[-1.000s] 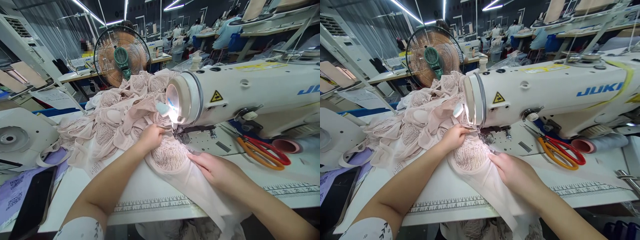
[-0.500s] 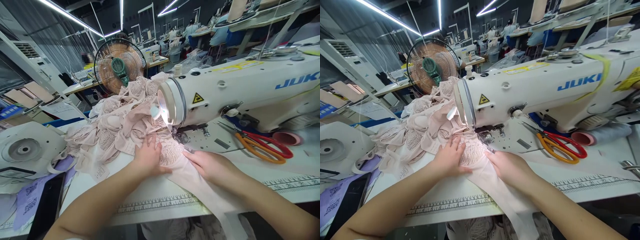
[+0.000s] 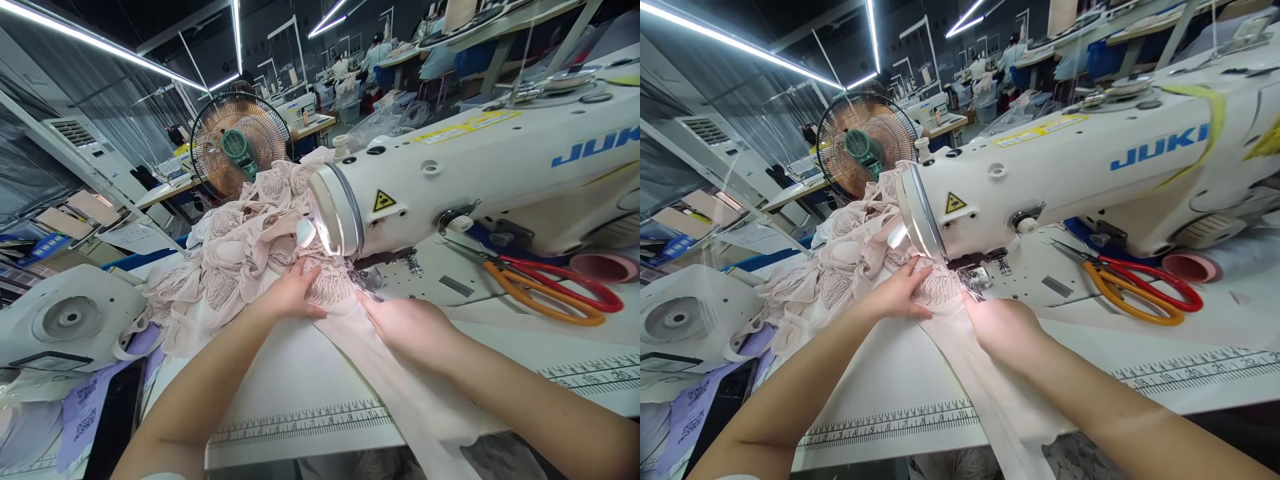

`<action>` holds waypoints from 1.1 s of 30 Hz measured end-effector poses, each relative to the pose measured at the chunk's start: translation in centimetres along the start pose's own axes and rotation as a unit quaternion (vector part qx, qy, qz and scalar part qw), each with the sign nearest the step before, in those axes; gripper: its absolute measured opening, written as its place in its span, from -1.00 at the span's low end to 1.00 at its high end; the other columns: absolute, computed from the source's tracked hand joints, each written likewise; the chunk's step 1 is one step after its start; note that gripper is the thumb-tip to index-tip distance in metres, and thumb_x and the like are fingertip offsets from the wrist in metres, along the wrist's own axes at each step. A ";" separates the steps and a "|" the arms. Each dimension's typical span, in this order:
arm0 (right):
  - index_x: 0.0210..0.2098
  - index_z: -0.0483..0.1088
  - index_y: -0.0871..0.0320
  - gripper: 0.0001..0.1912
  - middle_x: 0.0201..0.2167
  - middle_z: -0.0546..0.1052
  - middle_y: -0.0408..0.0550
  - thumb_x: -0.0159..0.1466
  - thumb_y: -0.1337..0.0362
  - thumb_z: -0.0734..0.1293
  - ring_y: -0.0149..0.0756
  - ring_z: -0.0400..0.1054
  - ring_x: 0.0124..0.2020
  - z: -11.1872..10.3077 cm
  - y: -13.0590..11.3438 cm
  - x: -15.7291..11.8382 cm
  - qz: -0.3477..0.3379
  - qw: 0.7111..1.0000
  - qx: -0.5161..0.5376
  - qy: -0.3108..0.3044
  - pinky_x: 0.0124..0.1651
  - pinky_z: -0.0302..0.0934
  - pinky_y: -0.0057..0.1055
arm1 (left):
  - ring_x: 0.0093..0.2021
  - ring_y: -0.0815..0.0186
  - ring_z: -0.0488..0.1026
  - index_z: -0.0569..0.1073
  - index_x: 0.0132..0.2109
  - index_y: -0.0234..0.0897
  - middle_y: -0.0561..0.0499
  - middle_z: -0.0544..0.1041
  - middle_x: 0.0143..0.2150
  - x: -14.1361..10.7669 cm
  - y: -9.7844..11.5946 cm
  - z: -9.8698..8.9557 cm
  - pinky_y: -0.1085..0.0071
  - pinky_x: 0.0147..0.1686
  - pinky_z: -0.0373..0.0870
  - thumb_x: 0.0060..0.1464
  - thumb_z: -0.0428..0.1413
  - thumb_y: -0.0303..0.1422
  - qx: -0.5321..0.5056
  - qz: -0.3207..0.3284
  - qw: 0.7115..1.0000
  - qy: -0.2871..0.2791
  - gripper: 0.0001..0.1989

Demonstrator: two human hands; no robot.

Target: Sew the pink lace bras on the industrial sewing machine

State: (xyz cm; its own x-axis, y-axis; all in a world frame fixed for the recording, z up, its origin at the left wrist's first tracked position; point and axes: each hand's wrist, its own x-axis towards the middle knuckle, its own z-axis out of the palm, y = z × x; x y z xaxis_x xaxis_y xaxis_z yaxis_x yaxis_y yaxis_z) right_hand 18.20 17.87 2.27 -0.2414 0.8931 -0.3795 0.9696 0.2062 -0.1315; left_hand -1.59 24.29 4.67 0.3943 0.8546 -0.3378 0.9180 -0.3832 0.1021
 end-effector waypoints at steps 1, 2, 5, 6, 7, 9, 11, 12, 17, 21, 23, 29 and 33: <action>0.32 -0.19 0.07 -0.31 -0.46 0.48 0.01 0.22 0.33 0.10 -0.14 0.37 -0.41 0.0 -0.1 0.0 0.002 1.000 0.004 0.002 -0.51 -0.09 -0.39 | 0.33 -0.08 -0.23 -0.09 0.32 -0.15 -0.23 -0.36 0.37 0.4 -0.3 -0.2 0.14 0.21 0.02 -0.27 0.26 0.01 -0.002 0.003 1.000 -0.001 0.08; 0.32 -0.17 0.08 -0.33 -0.47 0.48 0.02 0.23 0.32 0.10 -0.13 0.37 -0.41 -0.1 -0.2 0.1 0.004 1.000 0.006 0.002 -0.51 -0.09 -0.39 | 0.33 -0.07 -0.24 -0.10 0.32 -0.15 -0.22 -0.37 0.37 0.8 -0.6 -0.3 0.16 0.22 0.00 -0.27 0.26 0.00 -0.003 0.007 1.000 -0.003 0.08; 0.31 -0.12 0.07 -0.38 -0.48 0.48 0.01 0.26 0.29 0.06 -0.13 0.37 -0.43 0.1 -0.1 0.0 0.004 1.000 0.005 0.003 -0.52 -0.10 -0.38 | 0.34 -0.06 -0.25 -0.11 0.32 -0.15 -0.21 -0.38 0.37 1.8 -1.2 -0.8 0.16 0.22 0.00 -0.27 0.27 -0.02 -0.004 0.015 1.000 -0.011 0.09; 0.30 -0.11 0.06 -0.40 -0.49 0.48 0.00 0.27 0.29 0.05 -0.14 0.36 -0.44 0.2 0.0 -0.1 0.003 1.000 0.006 0.003 -0.52 -0.11 -0.39 | 0.33 -0.07 -0.23 -0.11 0.32 -0.15 -0.20 -0.37 0.37 2.1 -1.3 -1.0 0.16 0.22 0.00 -0.27 0.27 -0.02 -0.005 0.017 1.000 -0.013 0.08; 0.30 -0.08 0.06 -0.41 -0.49 0.48 0.00 0.28 0.28 0.04 -0.15 0.36 -0.45 0.3 0.1 -0.1 0.003 1.000 0.008 0.006 -0.52 -0.12 -0.39 | 0.33 -0.07 -0.21 -0.11 0.32 -0.14 -0.20 -0.35 0.37 2.3 -1.3 -1.1 0.17 0.21 0.02 -0.28 0.27 -0.03 -0.006 0.019 1.000 -0.014 0.08; 0.28 -0.03 0.06 -0.45 -0.49 0.48 0.00 0.29 0.26 0.02 -0.16 0.36 -0.45 0.6 0.3 -0.2 0.000 1.000 0.012 0.015 -0.53 -0.14 -0.39 | 0.32 -0.07 -0.14 -0.10 0.31 -0.13 -0.18 -0.31 0.37 2.5 -1.4 -1.4 0.20 0.19 0.07 -0.28 0.27 -0.05 -0.009 0.022 1.000 -0.018 0.07; 0.26 0.02 0.06 -0.47 -0.49 0.49 -0.01 0.30 0.23 0.00 -0.16 0.36 -0.45 0.9 0.5 -0.1 -0.005 1.000 0.011 0.029 -0.54 -0.15 -0.39 | 0.31 -0.06 -0.08 -0.09 0.31 -0.12 -0.18 -0.25 0.37 2.7 -1.4 -1.6 0.21 0.17 0.12 -0.27 0.27 -0.06 -0.009 0.024 0.999 -0.021 0.06; 0.26 0.03 0.06 -0.48 -0.49 0.49 -0.01 0.31 0.22 -0.01 -0.15 0.36 -0.45 1.1 0.5 -0.1 -0.008 0.999 0.009 0.036 -0.54 -0.16 -0.38 | 0.30 -0.07 -0.06 -0.09 0.31 -0.12 -0.17 -0.21 0.36 2.8 -1.5 -1.6 0.21 0.15 0.14 -0.27 0.26 -0.05 -0.008 0.024 0.999 -0.022 0.05; 0.23 0.08 0.04 -0.51 -0.45 0.53 -0.03 0.33 0.21 -0.01 -0.15 0.39 -0.43 1.2 0.6 -0.3 -0.006 0.999 0.007 0.043 -0.55 -0.19 -0.38 | 0.28 -0.05 -0.01 -0.07 0.30 -0.11 -0.17 -0.13 0.34 3.5 -2.2 -1.7 0.22 0.12 0.19 -0.28 0.24 -0.02 -0.013 0.026 0.999 -0.019 0.04; 0.20 0.13 0.05 -0.53 -0.43 0.54 -0.02 0.32 0.21 0.03 -0.16 0.40 -0.41 1.1 0.6 -0.6 -0.005 0.999 0.010 0.047 -0.55 -0.20 -0.39 | 0.28 -0.01 0.00 -0.05 0.30 -0.16 -0.19 -0.12 0.34 4.4 -2.6 -1.8 0.23 0.15 0.15 -0.27 0.26 -0.08 -0.003 0.034 0.999 -0.018 0.03; 0.18 0.16 0.06 -0.55 -0.43 0.54 -0.02 0.31 0.21 0.04 -0.16 0.40 -0.41 1.2 0.7 -0.6 -0.013 0.998 0.012 0.054 -0.56 -0.20 -0.40 | 0.28 -0.01 0.00 -0.02 0.29 -0.18 -0.19 -0.11 0.34 4.8 -2.8 -2.1 0.24 0.15 0.13 -0.25 0.26 -0.12 0.006 0.041 0.999 -0.013 -0.01; 0.09 0.25 0.10 -0.58 -0.43 0.52 0.02 0.29 0.21 0.04 -0.13 0.38 -0.42 1.9 1.2 -0.9 -0.039 0.995 0.034 0.081 -0.55 -0.16 -0.38 | 0.17 0.00 0.18 0.13 0.22 -0.19 -0.18 0.15 0.23 4.4 -1.9 -2.8 0.21 0.08 0.23 -0.21 0.27 -0.20 0.055 0.026 0.997 0.040 -0.16; -0.08 0.36 0.03 -0.66 -0.46 0.45 -0.05 0.28 0.18 0.07 -0.24 0.34 -0.47 3.8 3.5 -2.6 -0.109 0.978 0.065 0.166 -0.53 -0.05 -0.41 | 0.04 0.06 0.30 0.30 0.06 -0.33 -0.22 0.37 0.01 0.8 2.2 -0.1 0.18 -0.04 0.31 0.09 0.02 -0.39 0.111 0.029 0.980 0.163 -0.64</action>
State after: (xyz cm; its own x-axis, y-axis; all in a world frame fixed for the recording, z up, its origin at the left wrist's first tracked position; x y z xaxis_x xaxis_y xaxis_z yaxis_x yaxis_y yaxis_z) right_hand 22.04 14.71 -0.72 -0.3954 0.9184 -0.0147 0.8779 0.3732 -0.3000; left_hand 0.69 24.15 4.72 0.4715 0.8817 -0.0176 0.8760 -0.4706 -0.1055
